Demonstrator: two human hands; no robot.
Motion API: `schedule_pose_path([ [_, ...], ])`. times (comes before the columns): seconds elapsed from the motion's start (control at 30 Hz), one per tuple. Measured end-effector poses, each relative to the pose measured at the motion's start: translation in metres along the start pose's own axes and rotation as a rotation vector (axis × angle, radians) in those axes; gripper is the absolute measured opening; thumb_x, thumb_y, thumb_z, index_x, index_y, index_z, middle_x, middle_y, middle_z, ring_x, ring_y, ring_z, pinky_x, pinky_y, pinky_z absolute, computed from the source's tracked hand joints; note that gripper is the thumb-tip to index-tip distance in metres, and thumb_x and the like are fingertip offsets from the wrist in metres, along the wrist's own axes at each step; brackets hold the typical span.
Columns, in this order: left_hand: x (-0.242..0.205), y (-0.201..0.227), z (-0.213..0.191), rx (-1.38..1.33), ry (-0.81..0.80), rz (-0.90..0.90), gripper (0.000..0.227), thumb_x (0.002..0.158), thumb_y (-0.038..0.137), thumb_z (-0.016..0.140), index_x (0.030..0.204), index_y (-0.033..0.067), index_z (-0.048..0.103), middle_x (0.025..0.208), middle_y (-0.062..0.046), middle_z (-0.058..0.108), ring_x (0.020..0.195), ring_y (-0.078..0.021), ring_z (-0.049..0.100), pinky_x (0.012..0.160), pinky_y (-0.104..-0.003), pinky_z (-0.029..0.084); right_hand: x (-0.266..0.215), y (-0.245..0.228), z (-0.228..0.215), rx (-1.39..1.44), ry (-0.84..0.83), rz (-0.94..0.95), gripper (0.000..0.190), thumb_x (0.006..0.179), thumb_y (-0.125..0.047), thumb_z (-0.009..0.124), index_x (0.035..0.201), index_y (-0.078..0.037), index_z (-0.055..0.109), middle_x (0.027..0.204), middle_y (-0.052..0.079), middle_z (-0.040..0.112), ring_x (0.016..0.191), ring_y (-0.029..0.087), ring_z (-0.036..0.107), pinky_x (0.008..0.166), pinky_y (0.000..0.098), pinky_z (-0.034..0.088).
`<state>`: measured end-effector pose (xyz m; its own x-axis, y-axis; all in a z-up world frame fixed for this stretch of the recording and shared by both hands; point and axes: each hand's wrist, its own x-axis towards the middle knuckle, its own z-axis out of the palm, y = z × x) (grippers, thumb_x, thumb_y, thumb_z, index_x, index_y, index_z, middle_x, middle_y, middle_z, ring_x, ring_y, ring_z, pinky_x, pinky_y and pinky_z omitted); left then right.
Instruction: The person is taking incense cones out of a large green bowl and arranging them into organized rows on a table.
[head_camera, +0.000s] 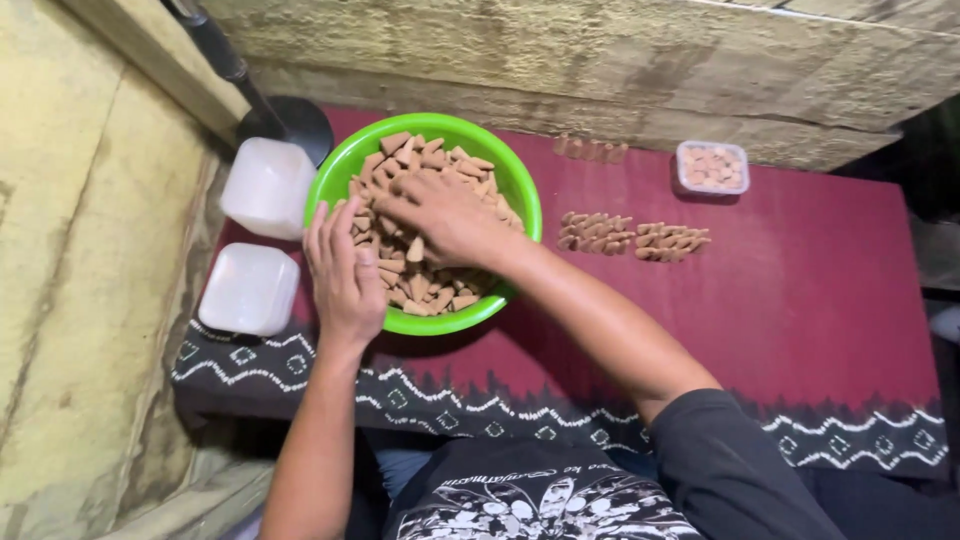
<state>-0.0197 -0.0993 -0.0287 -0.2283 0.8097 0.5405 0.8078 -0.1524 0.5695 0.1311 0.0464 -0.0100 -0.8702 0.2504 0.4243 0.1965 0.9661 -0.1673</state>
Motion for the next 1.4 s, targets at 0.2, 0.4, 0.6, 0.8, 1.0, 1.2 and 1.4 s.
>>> schedule_pose_path([
  [0.2, 0.003, 0.009, -0.003, -0.007, -0.032, -0.023, 0.061, 0.109, 0.043, 0.019, 0.156, 0.0111, 0.04, 0.152, -0.013, 0.046, 0.149, -0.0408, 0.031, 0.122, -0.059, 0.013, -0.008, -0.016, -0.021, 0.134, -0.281, 0.097, 0.073, 0.075, -0.03, 0.067, 0.147, -0.028, 0.053, 0.157, 0.011, 0.043, 0.146, 0.041, 0.034, 0.104, 0.0649, 0.038],
  [0.4, 0.001, 0.008, -0.003, 0.054, -0.14, -0.099, 0.059, 0.107, 0.041, 0.028, 0.159, 0.0141, 0.035, 0.16, -0.015, 0.035, 0.153, -0.0419, 0.023, 0.121, -0.062, 0.012, -0.023, -0.042, -0.023, -0.047, -0.287, 0.13, 0.094, 0.078, -0.064, 0.072, 0.157, -0.025, 0.04, 0.158, 0.015, 0.04, 0.141, 0.04, 0.042, 0.103, 0.067, 0.039],
  [0.6, 0.015, 0.037, -0.018, 0.067, -0.246, -0.054, 0.055, 0.108, 0.04, 0.043, 0.154, 0.0083, 0.041, 0.157, -0.03, 0.034, 0.147, -0.0531, 0.03, 0.118, -0.065, 0.026, -0.03, -0.036, -0.011, -0.144, -0.213, 0.109, 0.063, 0.093, -0.049, 0.064, 0.149, -0.028, 0.045, 0.141, 0.009, 0.048, 0.122, 0.032, 0.051, 0.078, 0.0498, 0.049],
  [0.8, 0.03, 0.043, -0.023, 0.233, -0.613, -0.104, 0.084, 0.089, 0.067, 0.064, 0.153, 0.0172, 0.041, 0.163, -0.024, 0.027, 0.153, -0.0464, 0.021, 0.11, -0.075, 0.029, -0.057, -0.027, -0.048, 0.073, -0.069, 0.137, 0.049, 0.099, -0.04, 0.058, 0.146, -0.026, 0.054, 0.144, 0.013, 0.051, 0.137, 0.036, 0.049, 0.102, 0.053, 0.041],
  [1.0, 0.036, 0.003, 0.019, 0.378, -0.673, -0.02, 0.099, 0.072, 0.066, 0.079, 0.155, 0.0313, 0.038, 0.161, -0.009, 0.027, 0.147, -0.0411, 0.027, 0.088, -0.077, 0.043, -0.096, 0.005, -0.008, 0.02, 0.031, 0.27, 0.051, 0.102, -0.046, 0.05, 0.147, -0.022, 0.051, 0.148, 0.012, 0.047, 0.141, 0.035, 0.046, 0.105, 0.0503, 0.042],
  [1.2, 0.052, 0.01, 0.022, 0.35, -0.603, -0.002, 0.065, 0.081, 0.019, 0.068, 0.144, 0.0285, 0.053, 0.137, 0.003, 0.053, 0.123, -0.0304, 0.049, 0.086, -0.062, 0.055, -0.087, -0.01, -0.028, 0.042, -0.039, 0.407, 0.063, 0.098, -0.044, 0.058, 0.155, -0.022, 0.043, 0.15, 0.017, 0.044, 0.147, 0.042, 0.036, 0.11, 0.0575, 0.037],
  [1.4, 0.077, -0.004, 0.007, 0.021, -0.462, 0.054, 0.049, 0.087, 0.004, 0.07, 0.135, 0.012, 0.061, 0.136, -0.014, 0.059, 0.123, -0.0467, 0.057, 0.1, -0.066, 0.049, -0.046, -0.002, -0.028, 0.044, -0.191, 0.559, 0.079, 0.097, -0.065, 0.056, 0.157, -0.018, 0.038, 0.152, 0.021, 0.043, 0.148, 0.047, 0.03, 0.108, 0.0643, 0.039],
])
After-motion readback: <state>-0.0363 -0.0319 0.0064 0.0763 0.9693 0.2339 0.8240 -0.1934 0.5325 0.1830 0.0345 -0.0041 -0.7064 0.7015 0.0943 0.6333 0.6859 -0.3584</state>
